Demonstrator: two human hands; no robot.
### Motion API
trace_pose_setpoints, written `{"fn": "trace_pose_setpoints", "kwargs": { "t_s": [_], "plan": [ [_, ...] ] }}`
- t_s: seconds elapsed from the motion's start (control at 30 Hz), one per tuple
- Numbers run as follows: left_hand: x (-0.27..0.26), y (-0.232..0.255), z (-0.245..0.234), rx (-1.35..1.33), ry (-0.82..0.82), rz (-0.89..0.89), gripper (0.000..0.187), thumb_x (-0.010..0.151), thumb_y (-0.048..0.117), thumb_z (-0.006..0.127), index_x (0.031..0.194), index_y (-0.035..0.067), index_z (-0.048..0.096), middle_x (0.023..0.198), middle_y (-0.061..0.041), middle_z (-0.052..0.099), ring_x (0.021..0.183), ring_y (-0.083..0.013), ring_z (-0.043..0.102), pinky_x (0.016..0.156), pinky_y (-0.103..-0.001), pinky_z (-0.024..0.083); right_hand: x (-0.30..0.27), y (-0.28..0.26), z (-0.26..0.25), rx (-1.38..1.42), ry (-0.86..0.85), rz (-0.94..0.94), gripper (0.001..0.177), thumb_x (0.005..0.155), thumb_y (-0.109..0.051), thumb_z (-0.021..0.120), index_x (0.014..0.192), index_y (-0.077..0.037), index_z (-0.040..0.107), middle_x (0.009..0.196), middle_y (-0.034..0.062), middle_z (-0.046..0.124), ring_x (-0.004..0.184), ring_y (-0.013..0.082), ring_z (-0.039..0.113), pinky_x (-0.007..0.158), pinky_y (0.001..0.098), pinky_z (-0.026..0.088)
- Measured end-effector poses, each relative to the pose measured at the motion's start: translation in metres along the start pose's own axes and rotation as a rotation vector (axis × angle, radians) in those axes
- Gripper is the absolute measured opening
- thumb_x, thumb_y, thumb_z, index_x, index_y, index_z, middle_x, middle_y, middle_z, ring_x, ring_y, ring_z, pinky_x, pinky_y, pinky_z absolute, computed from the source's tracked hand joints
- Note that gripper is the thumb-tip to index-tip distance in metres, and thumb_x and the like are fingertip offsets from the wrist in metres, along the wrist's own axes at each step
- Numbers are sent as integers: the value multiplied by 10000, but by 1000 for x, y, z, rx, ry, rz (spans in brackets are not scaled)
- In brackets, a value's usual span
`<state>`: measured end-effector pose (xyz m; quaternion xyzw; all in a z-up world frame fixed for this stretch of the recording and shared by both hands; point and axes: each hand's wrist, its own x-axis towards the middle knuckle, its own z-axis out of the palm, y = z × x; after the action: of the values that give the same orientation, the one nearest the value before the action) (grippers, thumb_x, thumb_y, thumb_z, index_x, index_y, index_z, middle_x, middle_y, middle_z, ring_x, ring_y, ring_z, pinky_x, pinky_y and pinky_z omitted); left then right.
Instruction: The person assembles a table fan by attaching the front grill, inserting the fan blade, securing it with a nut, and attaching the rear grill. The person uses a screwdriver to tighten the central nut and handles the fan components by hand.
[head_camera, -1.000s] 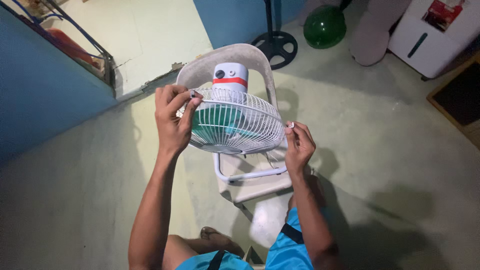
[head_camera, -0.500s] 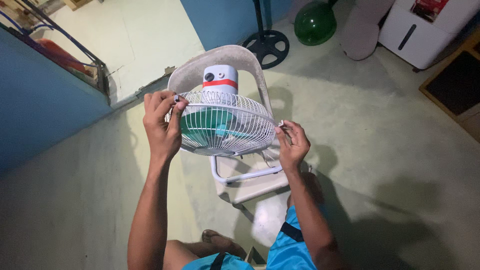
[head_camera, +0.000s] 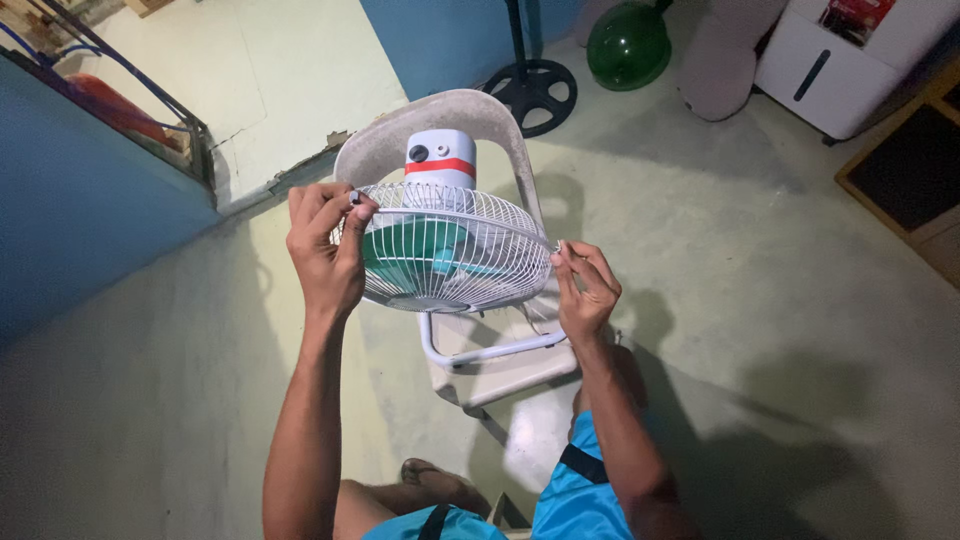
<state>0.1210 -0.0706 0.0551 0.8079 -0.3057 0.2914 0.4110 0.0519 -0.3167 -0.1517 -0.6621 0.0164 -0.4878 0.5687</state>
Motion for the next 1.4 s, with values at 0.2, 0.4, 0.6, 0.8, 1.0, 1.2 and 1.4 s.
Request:
{"fn": "trace_pose_setpoints", "kwargs": {
  "t_s": [0.2,0.4,0.6,0.8,1.0,1.2,1.4],
  "plan": [
    [1,2,1,-16,14,-4,74,983,90,733,979,18,748,977,-54,626,977,-210,500,848,-335,450,5,-9,-4,13,-35,-48,118,948,74,721,1065,62,713,1040,131,688,901,179,674,787,282,553],
    [1,0,1,-20,12,-15,55,981,74,732,976,22,750,982,-58,637,990,-217,516,846,-335,466,12,-9,-10,-19,-109,-92,110,945,73,718,1051,43,712,1022,119,683,873,197,668,781,284,542],
    [1,-5,-6,-27,11,41,65,942,43,742,998,17,761,996,-89,667,1003,-234,580,891,-347,480,10,-6,-7,-47,-124,-105,184,982,34,689,1161,-7,669,1103,123,663,988,212,657,881,309,546],
    [0,-12,-14,-151,11,-59,146,869,54,797,994,5,740,989,-90,701,933,-214,647,841,-323,524,1,-2,-3,8,-129,-22,254,1029,-22,656,1281,-5,631,1179,120,627,1028,194,629,920,322,540],
    [3,-22,-22,-167,-8,21,110,857,37,809,954,10,763,954,-82,745,944,-206,669,857,-328,532,3,-9,-5,-49,-175,21,238,1038,-37,663,1272,6,644,1193,133,639,1057,207,644,921,327,544],
    [5,-28,-24,-198,-19,21,129,840,57,822,961,30,783,950,-78,747,930,-192,687,828,-316,544,27,-66,-1,-227,-187,-255,420,962,-89,653,1352,44,573,1318,203,561,1231,322,562,1069,441,475],
    [-1,-35,-25,-295,-21,-27,116,854,62,821,961,36,784,939,-62,763,904,-174,704,812,-300,557,60,-147,40,-291,-521,-565,602,880,-190,795,1406,6,575,1379,191,610,1311,369,574,1127,480,445]
  ]
}}
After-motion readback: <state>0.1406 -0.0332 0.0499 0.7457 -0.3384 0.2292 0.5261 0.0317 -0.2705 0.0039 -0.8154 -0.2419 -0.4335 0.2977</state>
